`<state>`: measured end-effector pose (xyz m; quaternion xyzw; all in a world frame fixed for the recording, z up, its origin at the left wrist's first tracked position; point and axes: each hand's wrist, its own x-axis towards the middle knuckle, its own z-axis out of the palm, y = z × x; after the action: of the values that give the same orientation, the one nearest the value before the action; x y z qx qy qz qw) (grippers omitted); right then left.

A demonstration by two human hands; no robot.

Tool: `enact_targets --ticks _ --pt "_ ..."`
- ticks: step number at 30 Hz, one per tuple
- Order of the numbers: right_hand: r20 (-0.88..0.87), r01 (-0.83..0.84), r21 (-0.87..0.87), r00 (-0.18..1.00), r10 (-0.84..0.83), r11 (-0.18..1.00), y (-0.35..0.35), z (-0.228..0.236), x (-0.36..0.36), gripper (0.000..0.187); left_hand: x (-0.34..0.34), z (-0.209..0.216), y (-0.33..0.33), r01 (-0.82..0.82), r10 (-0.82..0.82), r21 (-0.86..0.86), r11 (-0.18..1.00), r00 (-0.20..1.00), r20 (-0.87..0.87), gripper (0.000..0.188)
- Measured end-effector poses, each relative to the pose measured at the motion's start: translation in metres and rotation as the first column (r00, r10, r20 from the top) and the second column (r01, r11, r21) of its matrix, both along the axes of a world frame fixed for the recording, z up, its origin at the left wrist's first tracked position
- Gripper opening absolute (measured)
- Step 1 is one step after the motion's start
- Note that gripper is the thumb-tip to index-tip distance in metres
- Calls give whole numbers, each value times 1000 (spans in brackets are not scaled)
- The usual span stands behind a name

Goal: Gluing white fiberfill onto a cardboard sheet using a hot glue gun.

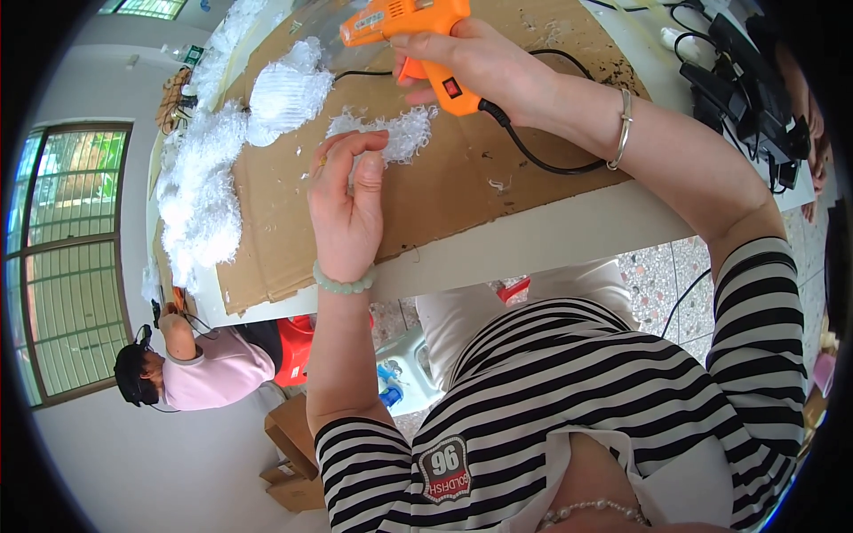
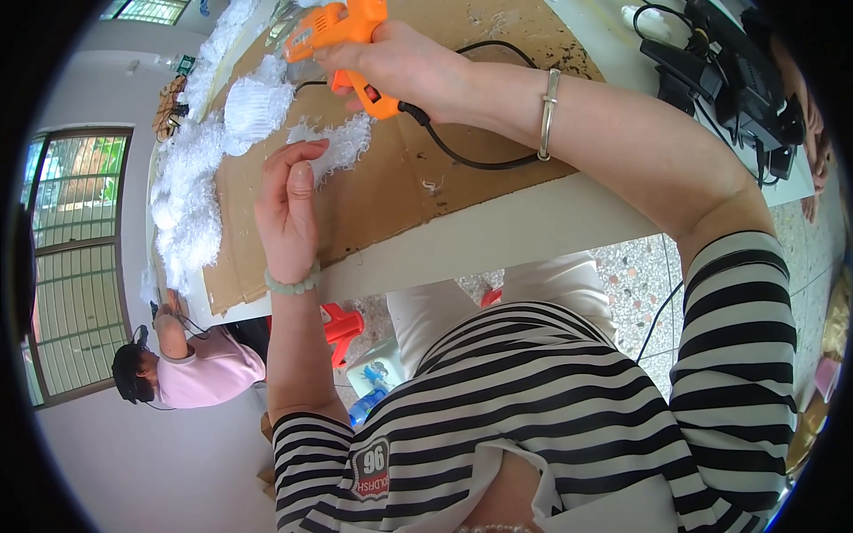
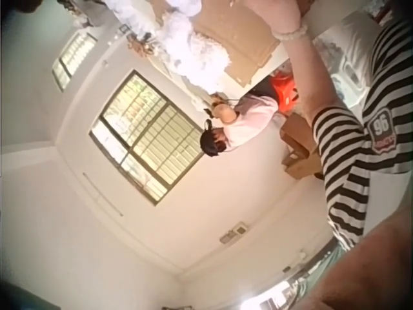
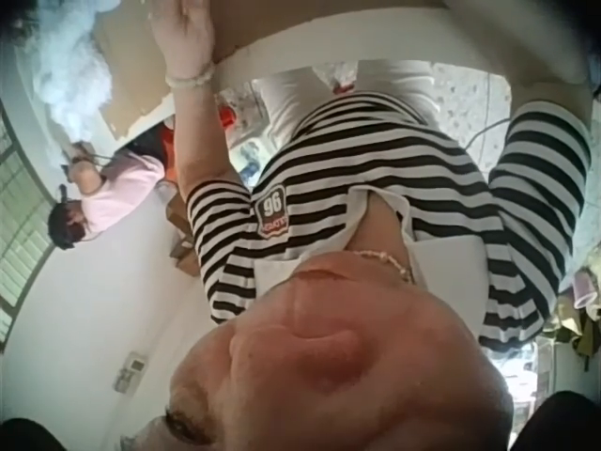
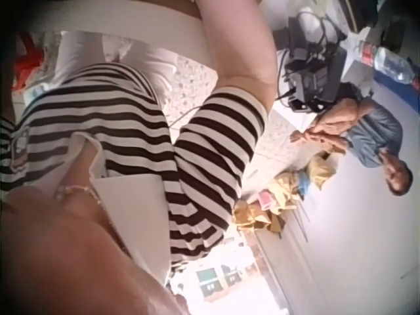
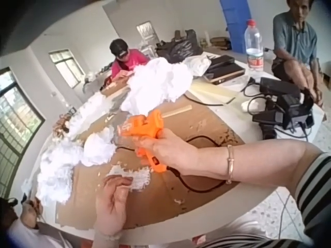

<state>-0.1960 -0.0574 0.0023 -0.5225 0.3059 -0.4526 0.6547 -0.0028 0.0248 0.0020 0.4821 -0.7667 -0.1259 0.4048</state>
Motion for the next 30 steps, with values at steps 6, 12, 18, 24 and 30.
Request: enact_targets --ticks 6,12,18,24,30 --pt "-39 -102 36 994 103 994 -1 -10 5 33 -8 1 -3 23 -32 38 999 971 238 23" --pt "32 24 2 999 -24 1000 -6 -7 -1 31 25 10 -4 -125 142 108 986 976 -165 34" --pt "-43 121 16 992 -120 993 -8 -8 -8 33 68 21 -5 -335 346 110 936 932 -108 35" --pt "60 76 67 995 -80 995 -2 -6 -2 31 63 5 3 -288 286 -11 958 949 135 17" --pt "18 -173 -44 985 174 984 12 -2 10 31 20 14 8 -16 108 -216 976 900 423 13"
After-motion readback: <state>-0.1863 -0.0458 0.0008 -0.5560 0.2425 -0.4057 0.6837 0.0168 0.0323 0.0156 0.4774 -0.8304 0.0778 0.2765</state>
